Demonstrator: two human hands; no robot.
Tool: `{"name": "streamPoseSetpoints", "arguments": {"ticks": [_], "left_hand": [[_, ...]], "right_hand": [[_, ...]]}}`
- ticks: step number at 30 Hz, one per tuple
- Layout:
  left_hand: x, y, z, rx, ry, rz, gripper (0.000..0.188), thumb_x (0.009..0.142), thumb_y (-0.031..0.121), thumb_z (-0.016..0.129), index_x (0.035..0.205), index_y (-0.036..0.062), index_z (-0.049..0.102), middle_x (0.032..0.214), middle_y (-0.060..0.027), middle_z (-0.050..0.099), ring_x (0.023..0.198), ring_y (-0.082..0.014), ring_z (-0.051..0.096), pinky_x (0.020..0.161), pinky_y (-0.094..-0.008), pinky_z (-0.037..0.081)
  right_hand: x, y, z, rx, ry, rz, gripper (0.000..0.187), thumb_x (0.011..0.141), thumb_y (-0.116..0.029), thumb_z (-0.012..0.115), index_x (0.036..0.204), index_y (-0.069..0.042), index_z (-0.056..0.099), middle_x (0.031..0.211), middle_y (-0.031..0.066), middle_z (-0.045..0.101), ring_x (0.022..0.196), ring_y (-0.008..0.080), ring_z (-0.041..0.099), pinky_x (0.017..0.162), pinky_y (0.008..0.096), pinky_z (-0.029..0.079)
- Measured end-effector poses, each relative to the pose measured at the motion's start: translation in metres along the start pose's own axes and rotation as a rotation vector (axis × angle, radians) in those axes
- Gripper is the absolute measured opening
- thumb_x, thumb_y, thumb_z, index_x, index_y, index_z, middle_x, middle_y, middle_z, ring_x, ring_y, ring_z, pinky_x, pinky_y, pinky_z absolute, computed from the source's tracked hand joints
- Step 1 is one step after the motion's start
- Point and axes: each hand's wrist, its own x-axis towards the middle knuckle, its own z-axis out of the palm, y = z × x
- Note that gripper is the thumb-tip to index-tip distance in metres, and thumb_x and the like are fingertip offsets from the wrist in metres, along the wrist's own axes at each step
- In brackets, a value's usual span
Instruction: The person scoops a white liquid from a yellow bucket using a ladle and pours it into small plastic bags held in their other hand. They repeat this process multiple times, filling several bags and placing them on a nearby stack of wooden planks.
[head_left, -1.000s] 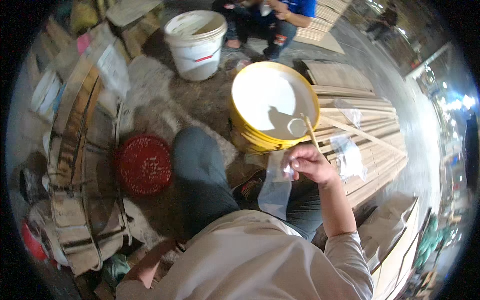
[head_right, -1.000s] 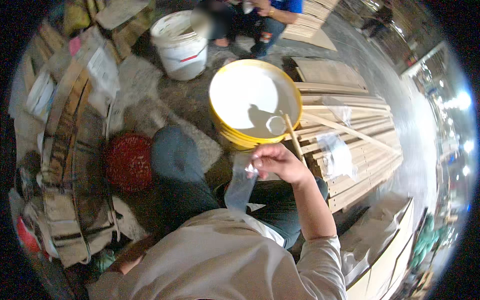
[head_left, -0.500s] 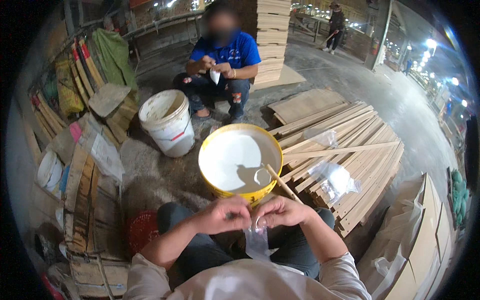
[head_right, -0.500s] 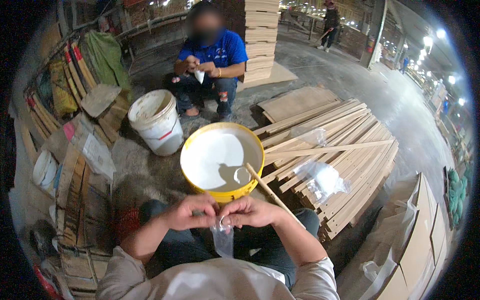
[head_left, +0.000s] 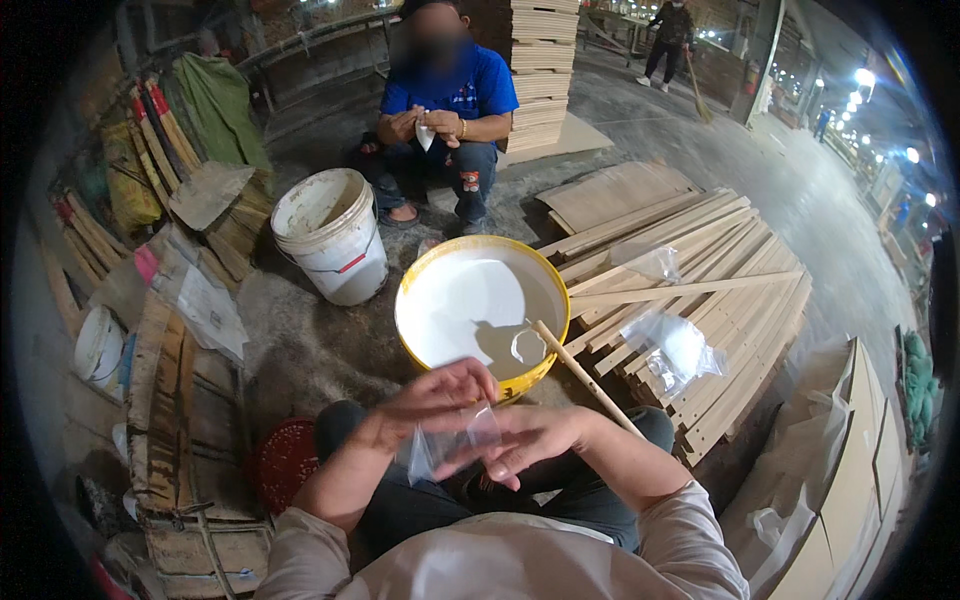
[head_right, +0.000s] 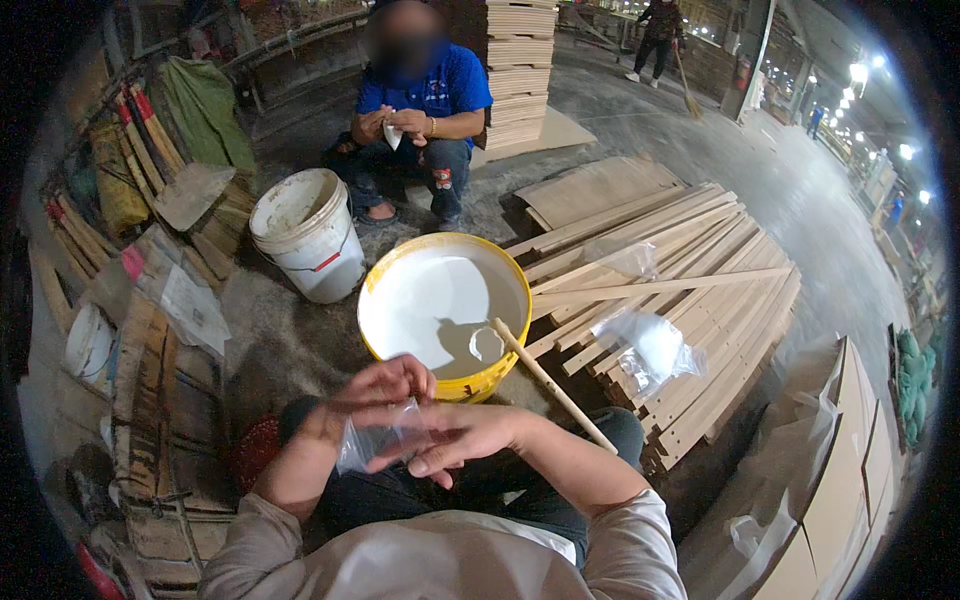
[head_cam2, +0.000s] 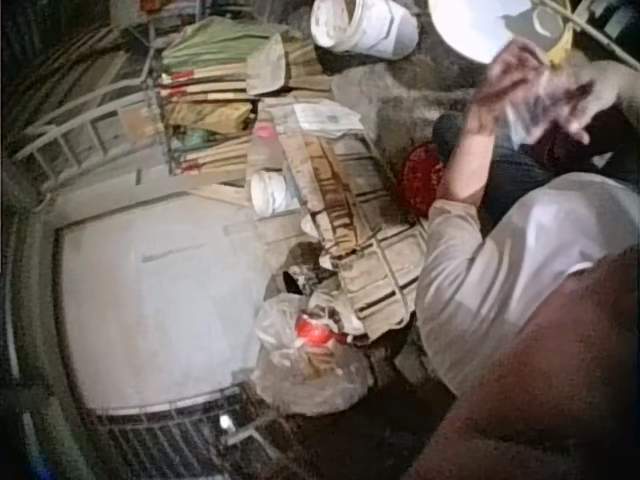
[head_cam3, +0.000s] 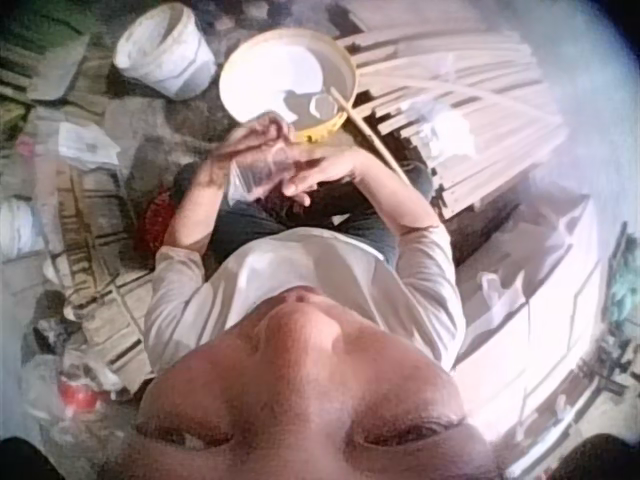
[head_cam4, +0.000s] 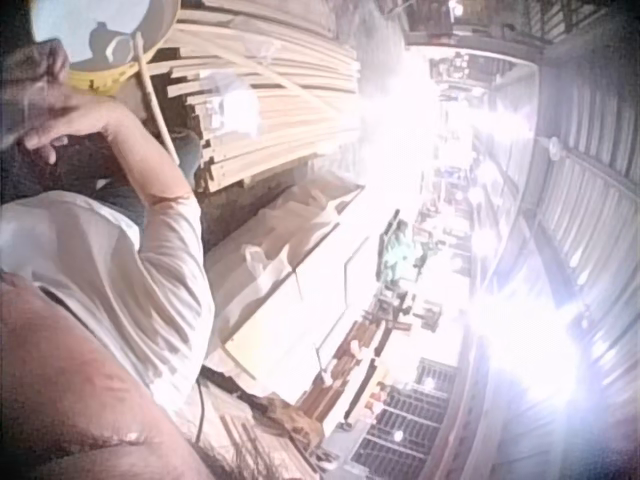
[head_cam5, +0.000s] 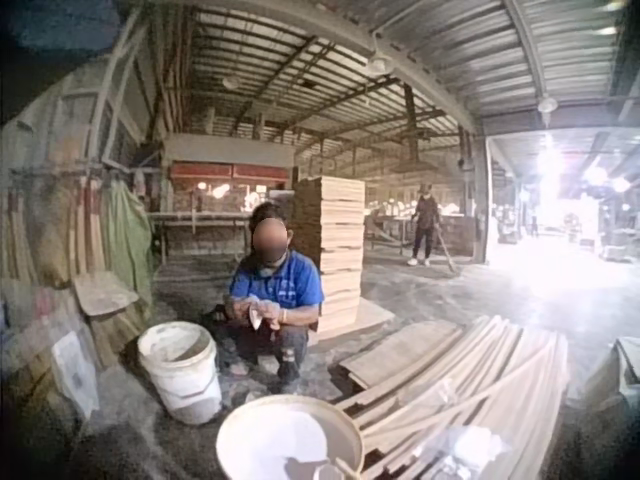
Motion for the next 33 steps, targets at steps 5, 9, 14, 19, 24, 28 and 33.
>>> {"name": "streamPoseSetpoints", "arguments": {"ticks": [5, 9, 14, 19, 24, 28, 33], "left_hand": [[-0.025, 0.003, -0.014, -0.066, 0.435, 0.303, 0.065, 0.079, 0.047, 0.060, 0.123, 0.0050, 0.037, 0.120, -0.0092, 0.046, 0.111, -0.0178, 0.044, 0.086, -0.0305, 0.042], [-0.022, 0.002, 0.000, 0.134, 0.517, 0.415, 0.082, 0.074, 0.047, 0.067, 0.131, 0.0039, 0.029, 0.128, -0.0102, 0.040, 0.120, -0.0210, 0.038, 0.094, -0.0371, 0.037], [-0.012, -0.011, -0.003, 0.475, 0.696, 0.593, 0.057, 0.084, 0.028, 0.060, 0.128, 0.0016, 0.035, 0.129, -0.0109, 0.040, 0.120, -0.0204, 0.037, 0.098, -0.0352, 0.033], [-0.006, -0.023, -0.015, 0.692, 0.766, 0.738, 0.040, 0.089, 0.021, 0.052, 0.122, -0.0004, 0.043, 0.121, -0.0143, 0.050, 0.111, -0.0228, 0.048, 0.092, -0.0343, 0.039], [0.000, -0.026, -0.011, 0.500, 0.828, 0.662, 0.035, 0.097, 0.021, 0.029, 0.105, -0.0022, 0.054, 0.110, -0.0168, 0.057, 0.099, -0.0233, 0.057, 0.085, -0.0346, 0.044], [0.002, -0.024, -0.015, 0.136, 0.796, 0.590, 0.036, 0.096, 0.036, 0.030, 0.089, 0.0050, 0.048, 0.105, -0.0175, 0.057, 0.098, -0.0284, 0.057, 0.081, -0.0413, 0.048], [0.005, -0.016, -0.005, -0.130, 0.785, 0.437, 0.032, 0.094, 0.038, 0.035, 0.094, 0.0083, 0.047, 0.099, -0.0159, 0.059, 0.092, -0.0263, 0.058, 0.077, -0.0399, 0.049]], "right_hand": [[-0.002, -0.014, -0.020, -0.282, 0.382, 0.032, 0.067, 0.085, -0.021, 0.058, 0.140, -0.014, 0.019, 0.116, 0.0081, 0.056, 0.058, 0.0076, 0.054, 0.051, 0.0190, 0.043], [0.008, -0.029, -0.031, -0.294, 0.403, 0.145, 0.069, 0.087, -0.016, 0.053, 0.141, -0.010, 0.010, 0.126, 0.0087, 0.048, 0.064, 0.0075, 0.056, 0.054, 0.0173, 0.043], [0.024, -0.020, -0.033, -0.235, 0.446, 0.109, 0.070, 0.087, -0.017, 0.053, 0.140, -0.008, 0.009, 0.122, 0.0097, 0.049, 0.063, 0.0105, 0.059, 0.051, 0.0179, 0.043], [0.023, -0.016, -0.031, 0.333, 0.452, 0.127, 0.071, 0.086, -0.023, 0.057, 0.140, -0.007, 0.013, 0.119, 0.0110, 0.051, 0.062, 0.0108, 0.059, 0.048, 0.0176, 0.043], [0.016, 0.002, -0.035, -0.622, 0.522, 0.084, 0.068, 0.080, -0.025, 0.061, 0.135, -0.004, 0.027, 0.097, 0.0120, 0.060, 0.064, 0.0205, 0.062, 0.055, 0.0288, 0.049], [0.018, 0.006, -0.027, -1.235, 0.541, 0.063, 0.068, 0.076, -0.024, 0.063, 0.133, -0.008, 0.030, 0.094, 0.0213, 0.058, 0.076, 0.0347, 0.060, 0.071, 0.0408, 0.049], [0.016, -0.001, -0.023, -1.168, 0.605, 0.045, 0.064, 0.077, -0.026, 0.061, 0.132, -0.011, 0.032, 0.105, 0.0221, 0.056, 0.087, 0.0381, 0.058, 0.078, 0.0431, 0.047]]}}
